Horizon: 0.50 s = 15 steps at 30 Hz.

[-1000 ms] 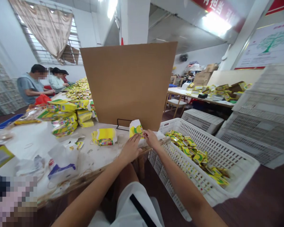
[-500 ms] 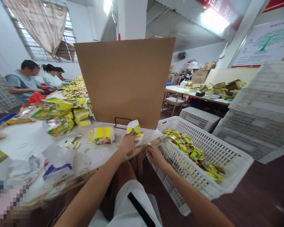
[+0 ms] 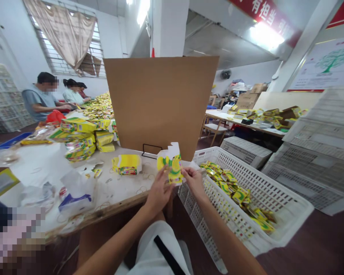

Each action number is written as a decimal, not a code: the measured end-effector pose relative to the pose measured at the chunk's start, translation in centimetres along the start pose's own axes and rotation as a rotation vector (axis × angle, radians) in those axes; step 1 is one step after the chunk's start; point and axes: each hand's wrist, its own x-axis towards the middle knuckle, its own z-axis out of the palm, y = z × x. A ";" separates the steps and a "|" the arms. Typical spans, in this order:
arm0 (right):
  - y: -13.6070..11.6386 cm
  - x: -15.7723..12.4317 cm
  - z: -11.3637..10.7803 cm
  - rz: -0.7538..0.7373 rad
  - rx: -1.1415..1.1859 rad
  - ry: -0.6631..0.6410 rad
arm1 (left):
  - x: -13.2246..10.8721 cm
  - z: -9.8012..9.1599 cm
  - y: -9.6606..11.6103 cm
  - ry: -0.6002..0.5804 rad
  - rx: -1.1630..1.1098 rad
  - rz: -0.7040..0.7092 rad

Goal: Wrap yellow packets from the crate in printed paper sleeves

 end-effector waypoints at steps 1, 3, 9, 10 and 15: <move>-0.6 -1.6 0.6 0.015 0.062 -0.050 | -1.4 -0.8 0.4 0.075 -0.072 -0.059; -1.3 -4.8 2.6 0.059 0.160 -0.162 | -4.3 -2.9 1.0 0.135 -0.200 -0.167; -1.8 -12.1 11.1 0.351 0.482 -0.523 | -12.9 -10.5 3.4 0.324 -0.923 -0.689; -1.9 -13.1 12.4 0.393 0.514 -0.577 | -14.2 -11.5 3.8 0.375 -0.945 -0.717; -2.2 -17.3 16.2 0.452 0.494 -0.740 | -20.4 -13.3 4.9 0.530 -0.982 -0.750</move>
